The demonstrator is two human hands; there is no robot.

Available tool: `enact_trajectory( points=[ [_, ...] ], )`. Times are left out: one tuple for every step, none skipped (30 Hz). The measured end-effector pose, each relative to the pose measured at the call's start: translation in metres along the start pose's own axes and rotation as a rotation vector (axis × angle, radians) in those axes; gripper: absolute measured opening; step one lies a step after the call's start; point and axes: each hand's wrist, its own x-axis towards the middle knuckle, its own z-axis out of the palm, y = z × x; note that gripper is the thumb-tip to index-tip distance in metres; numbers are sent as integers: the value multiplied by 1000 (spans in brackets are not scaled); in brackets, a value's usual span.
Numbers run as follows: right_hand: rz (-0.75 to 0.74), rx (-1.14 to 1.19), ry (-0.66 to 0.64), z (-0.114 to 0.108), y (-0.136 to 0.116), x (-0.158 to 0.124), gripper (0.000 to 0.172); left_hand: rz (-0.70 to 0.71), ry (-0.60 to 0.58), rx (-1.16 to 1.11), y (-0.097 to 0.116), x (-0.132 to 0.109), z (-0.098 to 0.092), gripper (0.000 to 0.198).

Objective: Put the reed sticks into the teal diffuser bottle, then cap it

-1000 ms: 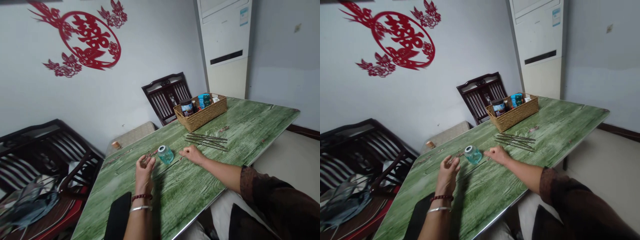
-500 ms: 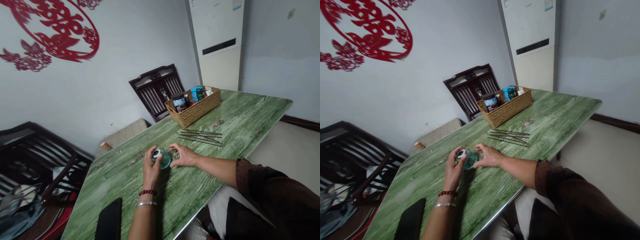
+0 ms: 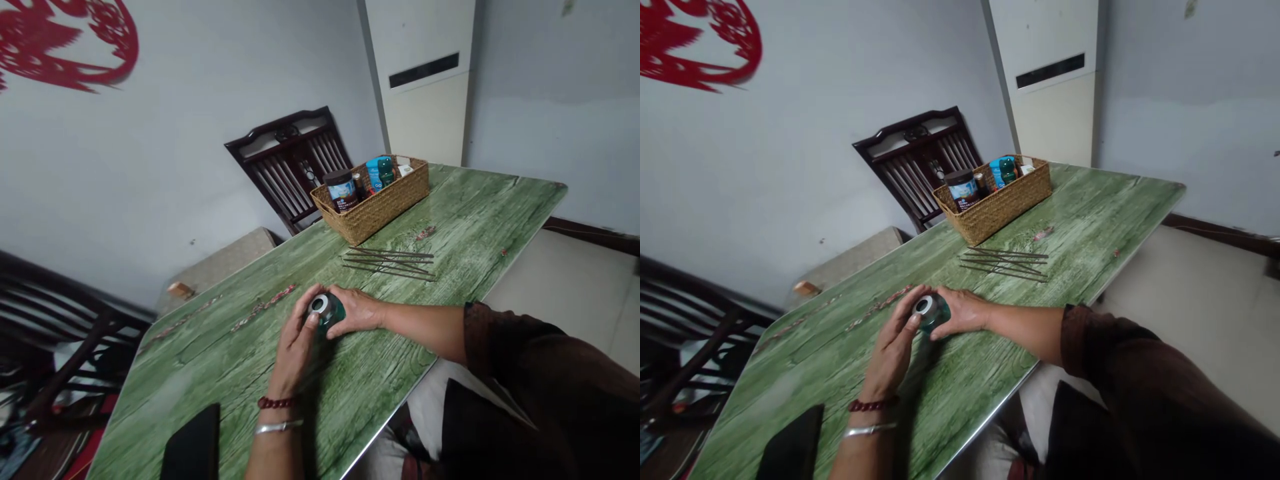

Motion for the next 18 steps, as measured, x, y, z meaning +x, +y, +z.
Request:
enact_trajectory(
  points=[
    [-6,0,3,0,0,0,82,5,-1,12,-1,1,-1,49],
    [-12,2,6,0,0,-1,83,11,8,21,-2,1,-2,48],
    [-17,7,11,1,1,-1,84,16,28,30,-4,3,-2,47],
    [-22,14,13,1,1,-1,84,20,58,43,-5,4,-2,45],
    [-27,22,13,1,1,-1,84,22,95,65,-7,5,-2,43],
    [-29,28,11,1,1,-1,83,25,137,98,-9,6,-2,42],
    [-31,31,5,1,1,-1,82,30,176,137,-10,7,-1,44],
    [-35,35,-5,1,1,-1,82,37,202,172,-11,7,-1,50],
    [-38,38,-14,1,1,-1,82,48,210,191,-12,7,-2,59],
    [-38,41,-21,1,0,-2,81,60,200,190,-13,6,-2,70],
    [-37,42,-25,1,0,-2,81,69,178,169,-13,5,-2,78],
    [-36,41,-28,1,0,-2,82,74,149,128,-13,3,-2,83],
    [-34,37,-27,1,-1,-2,82,72,116,74,-13,2,-3,82],
    [-30,28,-23,1,-1,-2,82,62,88,20,-12,1,-3,79],
    [-25,17,-20,1,-1,-2,82,47,66,-27,-12,0,-3,75],
    [-23,9,-18,1,-1,-2,82,34,58,-61,-12,0,-4,72],
    [-22,6,-16,1,-1,-1,83,27,68,-85,-12,0,-5,71],
    [-21,9,-13,2,0,-1,83,25,94,-98,-12,0,-7,70]
  ],
)
